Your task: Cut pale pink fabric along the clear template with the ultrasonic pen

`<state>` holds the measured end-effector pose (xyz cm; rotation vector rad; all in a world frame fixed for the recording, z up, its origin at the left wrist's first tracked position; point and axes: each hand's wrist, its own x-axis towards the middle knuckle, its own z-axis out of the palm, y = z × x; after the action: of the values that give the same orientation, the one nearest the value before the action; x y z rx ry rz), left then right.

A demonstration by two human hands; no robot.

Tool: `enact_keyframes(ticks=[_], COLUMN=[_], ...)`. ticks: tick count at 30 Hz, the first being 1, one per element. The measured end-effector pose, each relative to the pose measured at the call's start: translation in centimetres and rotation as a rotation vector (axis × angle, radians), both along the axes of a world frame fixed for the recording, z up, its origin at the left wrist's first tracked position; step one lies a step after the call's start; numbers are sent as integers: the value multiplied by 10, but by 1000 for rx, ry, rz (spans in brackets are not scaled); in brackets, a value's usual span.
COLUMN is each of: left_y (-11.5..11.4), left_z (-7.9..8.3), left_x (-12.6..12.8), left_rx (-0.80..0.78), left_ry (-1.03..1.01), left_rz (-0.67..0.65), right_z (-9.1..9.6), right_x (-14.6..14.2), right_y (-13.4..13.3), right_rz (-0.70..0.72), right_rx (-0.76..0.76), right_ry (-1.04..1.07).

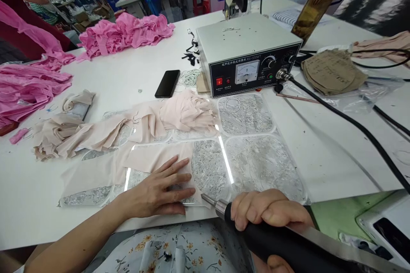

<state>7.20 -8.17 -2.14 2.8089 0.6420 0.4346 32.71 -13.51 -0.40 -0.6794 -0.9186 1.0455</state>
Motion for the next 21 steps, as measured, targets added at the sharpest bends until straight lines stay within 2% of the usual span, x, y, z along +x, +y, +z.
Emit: enact_keyframes(ticks=[6, 21], left_y=[0, -1], left_z=[1, -1], left_x=[0, 0], left_rx=[-8, -11], left_ry=[9, 6], left_rz=[3, 0], right_z=[9, 8], right_x=[-7, -8], right_y=[7, 7], right_rz=[-3, 23], right_rx=[18, -59], right_ry=[-44, -92])
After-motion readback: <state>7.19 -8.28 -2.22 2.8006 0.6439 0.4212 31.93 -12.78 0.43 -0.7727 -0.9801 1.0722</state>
